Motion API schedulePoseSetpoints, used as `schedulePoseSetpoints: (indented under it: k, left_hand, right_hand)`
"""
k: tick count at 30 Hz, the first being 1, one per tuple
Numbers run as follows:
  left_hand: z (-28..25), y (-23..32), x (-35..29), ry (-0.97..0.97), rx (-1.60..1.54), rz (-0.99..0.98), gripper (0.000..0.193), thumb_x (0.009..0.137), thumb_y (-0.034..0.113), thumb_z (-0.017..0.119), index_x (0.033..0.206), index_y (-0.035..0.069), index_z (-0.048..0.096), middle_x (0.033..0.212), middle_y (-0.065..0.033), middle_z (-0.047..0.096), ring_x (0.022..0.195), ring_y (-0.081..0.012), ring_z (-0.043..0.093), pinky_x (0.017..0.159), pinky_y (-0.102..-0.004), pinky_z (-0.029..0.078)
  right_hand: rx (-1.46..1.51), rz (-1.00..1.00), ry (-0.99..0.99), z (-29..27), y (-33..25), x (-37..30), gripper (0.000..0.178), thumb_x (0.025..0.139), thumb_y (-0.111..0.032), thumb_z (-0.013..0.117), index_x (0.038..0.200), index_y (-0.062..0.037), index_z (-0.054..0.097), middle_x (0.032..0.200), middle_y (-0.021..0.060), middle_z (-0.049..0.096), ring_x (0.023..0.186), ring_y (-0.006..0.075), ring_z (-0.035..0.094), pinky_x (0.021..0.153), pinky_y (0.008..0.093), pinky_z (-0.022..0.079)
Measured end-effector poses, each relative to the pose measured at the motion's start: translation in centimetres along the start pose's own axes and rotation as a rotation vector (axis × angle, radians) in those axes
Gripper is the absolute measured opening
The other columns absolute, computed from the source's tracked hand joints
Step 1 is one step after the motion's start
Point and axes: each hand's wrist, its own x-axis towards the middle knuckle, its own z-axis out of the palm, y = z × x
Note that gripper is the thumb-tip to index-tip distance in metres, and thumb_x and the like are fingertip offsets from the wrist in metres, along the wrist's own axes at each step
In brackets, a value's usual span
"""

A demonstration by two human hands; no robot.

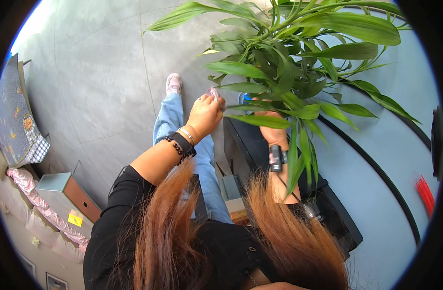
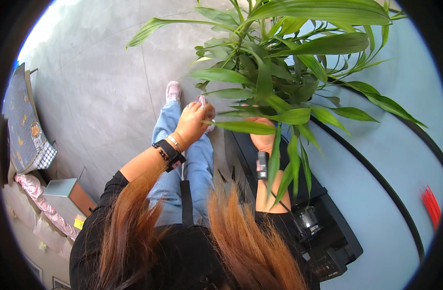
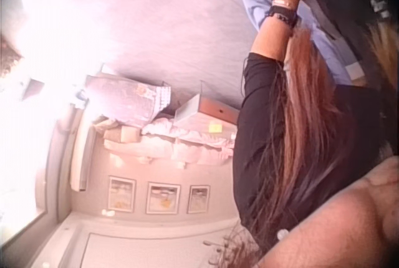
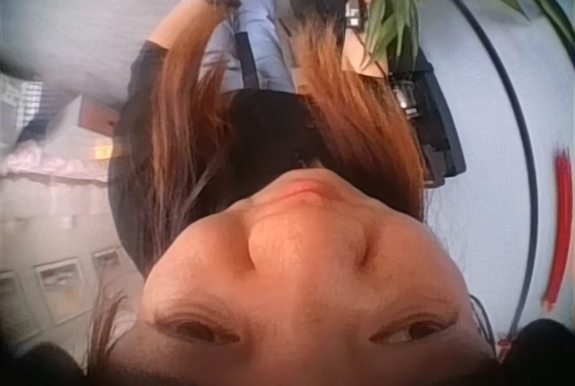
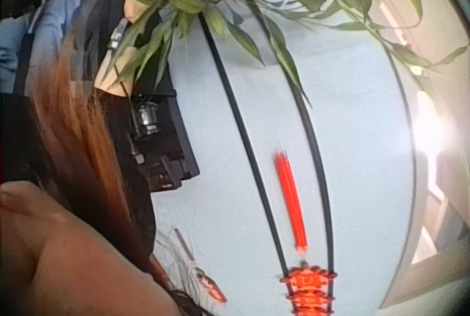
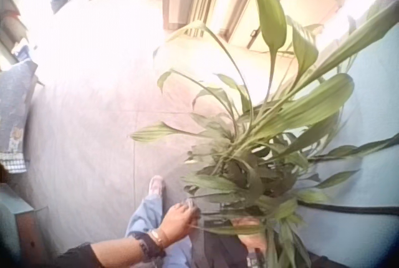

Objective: The person wipes the leaves of a potted plant using a small cloth, moving around the plant to reach different sides and angles. The hands repeatedly lift and wipe individual leaves, focusing on the upper and middle sections of the plant.

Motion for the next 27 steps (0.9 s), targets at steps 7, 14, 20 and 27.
schedulePoseSetpoints:
  k: [7, 14, 20, 27]
  left_hand:
    - [0.9, 2.0, 8.3, 0.242, -0.023, 0.199, 0.033, 0.074, 0.008, 0.067, 0.106, 0.016, 0.064, 0.107, -0.0069, 0.063, 0.103, -0.0296, 0.058, 0.088, -0.0418, 0.048]
    - [1.0, 3.6, 12.1, 0.276, 0.022, 0.169, 0.048, 0.073, 0.015, 0.069, 0.119, 0.01, 0.059, 0.124, -0.0144, 0.059, 0.117, -0.0351, 0.054, 0.094, -0.047, 0.048]
    - [2.1, 4.2, 13.7, 0.259, -0.055, 0.097, 0.043, 0.072, 0.023, 0.071, 0.112, 0.008, 0.061, 0.117, -0.0137, 0.06, 0.117, -0.0363, 0.054, 0.094, -0.0481, 0.047]
    - [1.8, 4.9, 11.8, 0.309, -0.065, 0.076, 0.041, 0.079, 0.009, 0.062, 0.119, 0.008, 0.062, 0.115, -0.0116, 0.062, 0.118, -0.0334, 0.054, 0.104, -0.0469, 0.038]
  right_hand:
    - [0.1, -0.124, 0.159, 0.6, 3.4, 6.4, 0.031, 0.093, -0.005, 0.059, 0.124, -0.0023, 0.056, 0.117, 0.0104, 0.062, 0.107, 0.0213, 0.06, 0.093, 0.0319, 0.051]
    - [0.216, -0.27, -0.115, 6.3, -0.3, 8.8, 0.036, 0.101, -0.028, 0.047, 0.128, -0.0065, 0.056, 0.137, 0.0104, 0.054, 0.131, 0.0282, 0.046, 0.115, 0.045, 0.032]
    - [0.219, -0.267, -0.446, 6.1, -2.6, 10.3, 0.04, 0.1, -0.024, 0.049, 0.135, -0.0054, 0.052, 0.139, 0.0158, 0.053, 0.13, 0.0278, 0.049, 0.114, 0.0421, 0.037]
    - [0.152, -0.251, -0.264, 4.7, -2.4, 10.4, 0.034, 0.095, -0.017, 0.054, 0.124, 0.0002, 0.059, 0.126, 0.0168, 0.062, 0.118, 0.0283, 0.058, 0.105, 0.0417, 0.045]
